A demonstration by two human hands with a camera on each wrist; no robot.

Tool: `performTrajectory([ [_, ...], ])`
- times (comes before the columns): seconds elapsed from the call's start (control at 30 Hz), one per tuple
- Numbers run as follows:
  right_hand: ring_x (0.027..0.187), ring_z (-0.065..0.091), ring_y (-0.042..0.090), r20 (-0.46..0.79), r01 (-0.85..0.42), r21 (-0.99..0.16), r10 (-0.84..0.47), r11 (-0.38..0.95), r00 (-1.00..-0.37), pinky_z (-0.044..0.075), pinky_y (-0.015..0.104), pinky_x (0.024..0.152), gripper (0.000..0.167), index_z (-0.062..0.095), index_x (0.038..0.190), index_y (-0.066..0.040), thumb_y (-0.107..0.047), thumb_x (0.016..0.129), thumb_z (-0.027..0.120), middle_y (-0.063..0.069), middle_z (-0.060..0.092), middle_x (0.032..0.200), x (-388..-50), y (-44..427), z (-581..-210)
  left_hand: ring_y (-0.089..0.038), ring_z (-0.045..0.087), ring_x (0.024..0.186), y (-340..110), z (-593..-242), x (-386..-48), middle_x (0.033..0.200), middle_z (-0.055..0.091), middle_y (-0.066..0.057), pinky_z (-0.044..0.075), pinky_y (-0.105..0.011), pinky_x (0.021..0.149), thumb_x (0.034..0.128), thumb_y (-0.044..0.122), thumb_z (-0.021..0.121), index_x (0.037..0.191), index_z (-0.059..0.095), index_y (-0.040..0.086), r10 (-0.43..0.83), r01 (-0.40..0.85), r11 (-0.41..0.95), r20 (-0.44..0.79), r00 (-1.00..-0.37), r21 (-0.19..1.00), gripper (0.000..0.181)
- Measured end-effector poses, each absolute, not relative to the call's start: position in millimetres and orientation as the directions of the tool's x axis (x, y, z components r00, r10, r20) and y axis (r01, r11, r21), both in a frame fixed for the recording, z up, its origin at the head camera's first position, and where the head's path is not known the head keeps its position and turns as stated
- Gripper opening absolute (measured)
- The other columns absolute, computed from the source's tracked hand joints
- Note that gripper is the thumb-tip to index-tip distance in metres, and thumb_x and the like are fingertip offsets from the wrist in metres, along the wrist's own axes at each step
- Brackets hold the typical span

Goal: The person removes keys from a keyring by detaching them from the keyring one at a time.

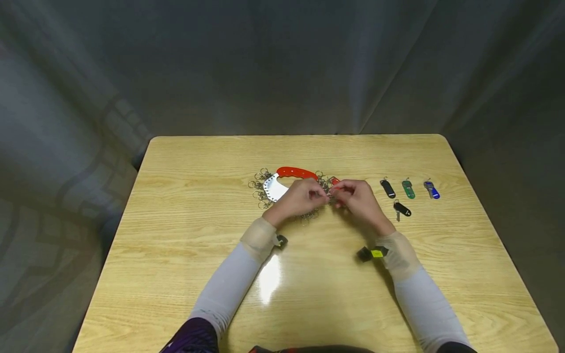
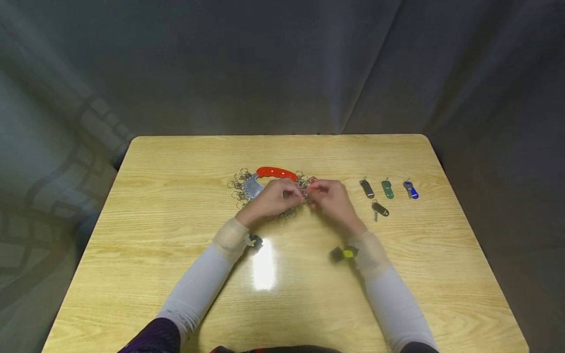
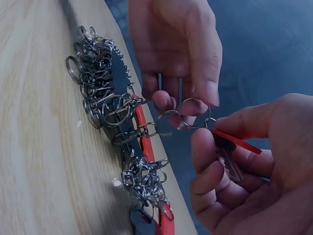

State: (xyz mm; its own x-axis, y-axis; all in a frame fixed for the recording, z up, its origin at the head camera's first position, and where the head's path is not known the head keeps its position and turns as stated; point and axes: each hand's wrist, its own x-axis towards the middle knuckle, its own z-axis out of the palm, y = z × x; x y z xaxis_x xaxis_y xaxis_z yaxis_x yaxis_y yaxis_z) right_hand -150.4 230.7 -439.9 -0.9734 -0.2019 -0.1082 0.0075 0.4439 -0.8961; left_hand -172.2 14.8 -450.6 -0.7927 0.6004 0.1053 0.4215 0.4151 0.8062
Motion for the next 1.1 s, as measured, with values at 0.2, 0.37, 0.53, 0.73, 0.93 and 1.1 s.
performTrajectory([
  [0.2, 0.073, 0.072, 0.037, -0.068, -0.046, -0.886, -0.228, 0.462, -0.971, 0.051, 0.023, 0.056, 0.013, 0.075, 0.107, 0.001, -0.008, 0.102, 0.067, 0.021, 0.076, 0.090, -148.2, 227.7, -439.2, -0.015, 0.056, 0.088, 14.8, -449.2, -172.1, 0.096, 0.065, -0.004, 0.049, -0.023, 0.078, 0.1019, 0.016, 0.071, 0.100, 0.079, 0.008, 0.597, 0.403, 0.429, 0.081, -0.798, 0.808, 0.012],
  [0.37, 0.072, 0.071, 0.037, -0.050, -0.065, -0.883, -0.230, 0.465, -0.972, 0.052, 0.023, 0.057, 0.012, 0.075, 0.106, 0.000, -0.009, 0.102, 0.068, 0.023, 0.075, 0.089, -148.0, 228.2, -439.3, -0.016, 0.056, 0.094, 13.1, -449.0, -173.4, 0.101, 0.069, -0.004, 0.049, -0.025, 0.084, 0.1013, 0.014, 0.070, 0.106, 0.079, 0.007, 0.622, 0.425, 0.415, 0.090, -0.778, 0.804, 0.013],
  [0.53, 0.072, 0.070, 0.038, -0.054, -0.057, -0.879, -0.218, 0.474, -0.974, 0.053, 0.025, 0.054, 0.012, 0.075, 0.106, 0.000, -0.009, 0.102, 0.069, 0.023, 0.074, 0.088, -149.3, 228.2, -441.0, -0.017, 0.057, 0.100, 10.9, -449.3, -173.9, 0.108, 0.069, -0.006, 0.049, -0.027, 0.089, 0.1014, 0.015, 0.069, 0.105, 0.079, 0.007, 0.638, 0.416, 0.421, 0.063, -0.767, 0.806, 0.014],
  [0.73, 0.072, 0.070, 0.038, -0.065, -0.045, -0.894, -0.229, 0.447, -0.971, 0.050, 0.024, 0.052, 0.011, 0.074, 0.106, 0.001, -0.008, 0.101, 0.069, 0.027, 0.074, 0.091, -147.6, 225.5, -441.3, -0.020, 0.060, 0.107, 11.7, -450.2, -173.9, 0.114, 0.068, -0.008, 0.050, -0.031, 0.095, 0.1040, 0.021, 0.067, 0.095, 0.077, 0.003, 0.631, 0.396, 0.442, 0.034, -0.775, 0.805, 0.022],
  [0.93, 0.072, 0.071, 0.033, -0.052, -0.054, -0.895, -0.224, 0.444, -0.973, 0.053, 0.024, 0.057, 0.013, 0.074, 0.107, 0.002, -0.008, 0.102, 0.068, 0.025, 0.075, 0.094, -146.5, 226.7, -438.7, -0.016, 0.058, 0.101, 11.1, -451.7, -174.9, 0.109, 0.068, -0.003, 0.049, -0.028, 0.090, 0.1036, 0.018, 0.067, 0.107, 0.079, 0.010, 0.631, 0.407, 0.425, 0.058, -0.774, 0.808, 0.015],
  [1.1, 0.069, 0.071, 0.030, -0.064, -0.026, -0.909, -0.203, 0.416, -0.977, 0.050, 0.022, 0.051, 0.014, 0.074, 0.108, 0.003, -0.007, 0.102, 0.067, 0.022, 0.075, 0.092, -148.6, 228.7, -436.7, -0.014, 0.062, 0.106, 7.9, -451.0, -176.2, 0.112, 0.072, -0.002, 0.050, -0.028, 0.097, 0.1062, 0.013, 0.063, 0.110, 0.079, 0.008, 0.674, 0.430, 0.349, 0.095, -0.732, 0.833, 0.017],
])
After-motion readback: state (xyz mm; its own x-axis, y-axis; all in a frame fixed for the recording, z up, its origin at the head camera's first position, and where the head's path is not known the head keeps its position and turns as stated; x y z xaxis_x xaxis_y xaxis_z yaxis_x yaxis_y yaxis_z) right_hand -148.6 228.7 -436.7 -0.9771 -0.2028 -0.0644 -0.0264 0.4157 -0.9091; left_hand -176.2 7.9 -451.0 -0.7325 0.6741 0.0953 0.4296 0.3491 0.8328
